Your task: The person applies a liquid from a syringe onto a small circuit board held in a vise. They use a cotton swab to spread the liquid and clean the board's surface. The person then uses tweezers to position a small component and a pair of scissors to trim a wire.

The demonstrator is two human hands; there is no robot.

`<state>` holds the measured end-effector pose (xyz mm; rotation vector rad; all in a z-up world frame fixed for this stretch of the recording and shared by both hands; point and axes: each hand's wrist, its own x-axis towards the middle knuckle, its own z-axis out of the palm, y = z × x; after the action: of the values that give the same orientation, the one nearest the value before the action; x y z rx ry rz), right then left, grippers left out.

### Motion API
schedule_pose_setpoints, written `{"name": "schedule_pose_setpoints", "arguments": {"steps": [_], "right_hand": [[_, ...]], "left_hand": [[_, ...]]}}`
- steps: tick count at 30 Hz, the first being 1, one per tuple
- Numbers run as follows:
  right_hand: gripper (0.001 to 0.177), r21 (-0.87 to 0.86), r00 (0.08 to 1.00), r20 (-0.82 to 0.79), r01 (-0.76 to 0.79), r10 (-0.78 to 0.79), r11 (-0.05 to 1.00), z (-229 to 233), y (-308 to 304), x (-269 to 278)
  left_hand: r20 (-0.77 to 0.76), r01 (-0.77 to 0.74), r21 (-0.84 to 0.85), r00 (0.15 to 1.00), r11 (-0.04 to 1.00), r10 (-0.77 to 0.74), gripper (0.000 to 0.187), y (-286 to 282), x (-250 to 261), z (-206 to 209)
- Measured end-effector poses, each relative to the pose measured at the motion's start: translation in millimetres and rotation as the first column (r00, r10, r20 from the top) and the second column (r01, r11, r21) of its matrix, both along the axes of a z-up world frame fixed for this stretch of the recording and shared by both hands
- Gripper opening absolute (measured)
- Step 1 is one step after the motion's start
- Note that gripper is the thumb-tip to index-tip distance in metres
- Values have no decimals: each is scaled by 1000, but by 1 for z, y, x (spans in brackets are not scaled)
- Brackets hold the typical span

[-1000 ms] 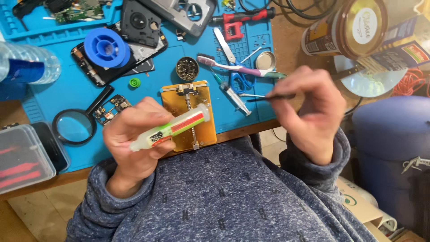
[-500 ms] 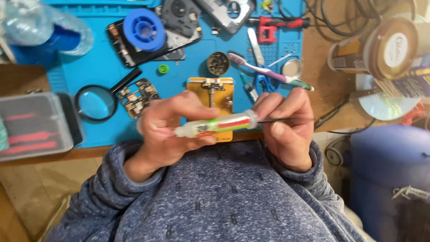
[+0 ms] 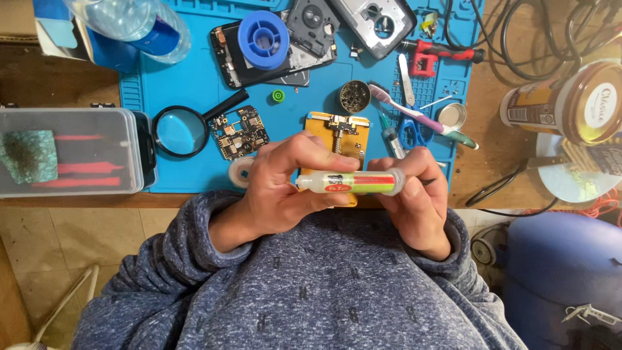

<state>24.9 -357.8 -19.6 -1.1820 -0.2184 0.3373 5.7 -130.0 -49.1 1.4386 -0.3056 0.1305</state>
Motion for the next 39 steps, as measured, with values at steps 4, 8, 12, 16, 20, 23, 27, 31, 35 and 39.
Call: {"name": "schedule_pose_setpoints", "arguments": {"steps": [4, 8, 12, 16, 20, 23, 27, 31, 35, 39], "right_hand": [[33, -4, 997, 75, 1, -1, 1000, -2, 3, 3], [35, 16, 997, 78, 14, -15, 1000, 1, 7, 2], [35, 9, 996, 88, 6, -7, 1000, -1, 5, 3], [34, -4, 995, 97, 2, -1, 1000, -4, 3, 2], [35, 7, 997, 72, 7, -7, 1000, -3, 4, 1], [36, 0, 996, 87, 7, -7, 1000, -5, 3, 2], [34, -4, 994, 112, 2, -2, 1000, -5, 3, 4], [35, 21, 996, 91, 0, -2, 1000, -7, 2, 3], [33, 22, 996, 86, -4, 2, 1000, -7, 3, 2], [33, 31, 997, 73, -6, 4, 1000, -11, 0, 1]], "left_hand": [[-17, 32, 30, 999, 999, -31, 36, 2, 0, 4], [8, 55, 28, 998, 998, -55, 33, 2, 2, 6], [18, 58, 26, 998, 998, -58, 33, 1, 1, 5], [52, 67, 51, 996, 996, -69, 32, 2, 3, 7], [59, 66, 64, 996, 996, -69, 32, 2, 3, 6], [70, 61, 64, 995, 996, -65, 32, 1, 4, 6], [61, 70, 62, 995, 996, -74, 32, 1, 4, 7], [72, 65, 61, 995, 996, -69, 32, 1, 4, 6], [61, 72, 62, 995, 996, -75, 31, 1, 3, 7], [48, 80, 71, 995, 994, -83, 31, 3, 3, 7]]}}
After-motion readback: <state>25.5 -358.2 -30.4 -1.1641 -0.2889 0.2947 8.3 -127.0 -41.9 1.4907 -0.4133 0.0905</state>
